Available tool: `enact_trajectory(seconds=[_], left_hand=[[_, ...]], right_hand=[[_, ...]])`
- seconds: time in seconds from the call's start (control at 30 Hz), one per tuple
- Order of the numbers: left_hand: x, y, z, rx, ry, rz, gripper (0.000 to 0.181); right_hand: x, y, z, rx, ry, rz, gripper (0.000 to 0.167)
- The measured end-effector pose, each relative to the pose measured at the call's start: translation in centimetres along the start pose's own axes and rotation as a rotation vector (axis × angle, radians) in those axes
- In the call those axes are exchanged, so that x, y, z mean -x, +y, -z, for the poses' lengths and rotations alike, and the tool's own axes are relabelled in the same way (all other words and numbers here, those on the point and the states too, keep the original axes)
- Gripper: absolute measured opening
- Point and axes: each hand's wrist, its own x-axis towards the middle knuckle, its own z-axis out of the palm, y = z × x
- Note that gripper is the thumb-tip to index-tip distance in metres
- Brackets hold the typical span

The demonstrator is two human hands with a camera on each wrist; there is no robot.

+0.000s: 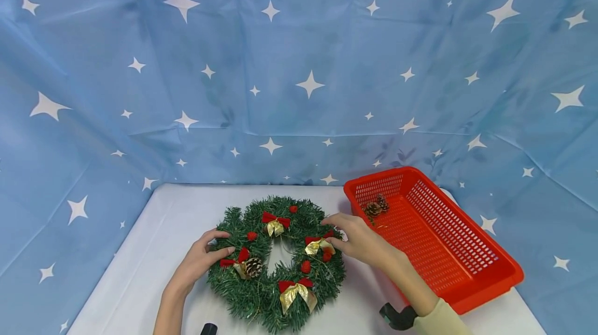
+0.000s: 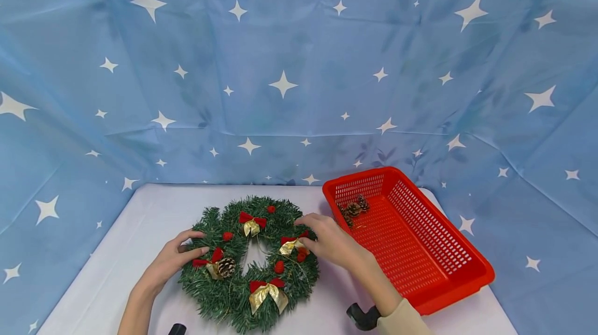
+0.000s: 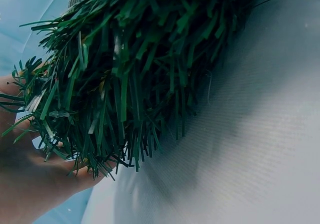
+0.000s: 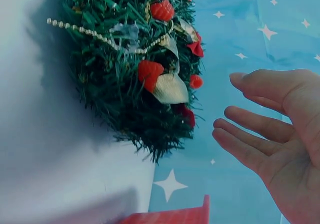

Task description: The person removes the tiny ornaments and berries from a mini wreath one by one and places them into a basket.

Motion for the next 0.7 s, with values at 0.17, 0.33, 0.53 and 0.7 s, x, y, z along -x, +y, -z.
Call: enact_trajectory(seconds=[0.17, 0.33, 0.53, 0.7], left_hand=[[0.0, 0.0, 0.0, 0.0, 0.0, 0.001, 0.058], [-0.1, -0.1, 0.0, 0.002, -0.002, 0.003, 0.058], [-0.1, -0.1, 0.1, 0.0, -0.002, 0.007, 0.059], [-0.1, -0.1, 0.1, 0.005, -0.003, 0.007, 0.059]], right_hand=[[-0.4, -0.6, -0.6, -0.019, -0.031, -0.008, 0.035], [-0.6, -1.1, -1.6, -0.055, -0.038, -0.021, 0.033], [-1.1, -1.8, -2.6, -0.116, -0.047, -0.009, 0.034], [-1.6, -2.4, -3.3, -0.097, -0.052, 0.007, 0.036]])
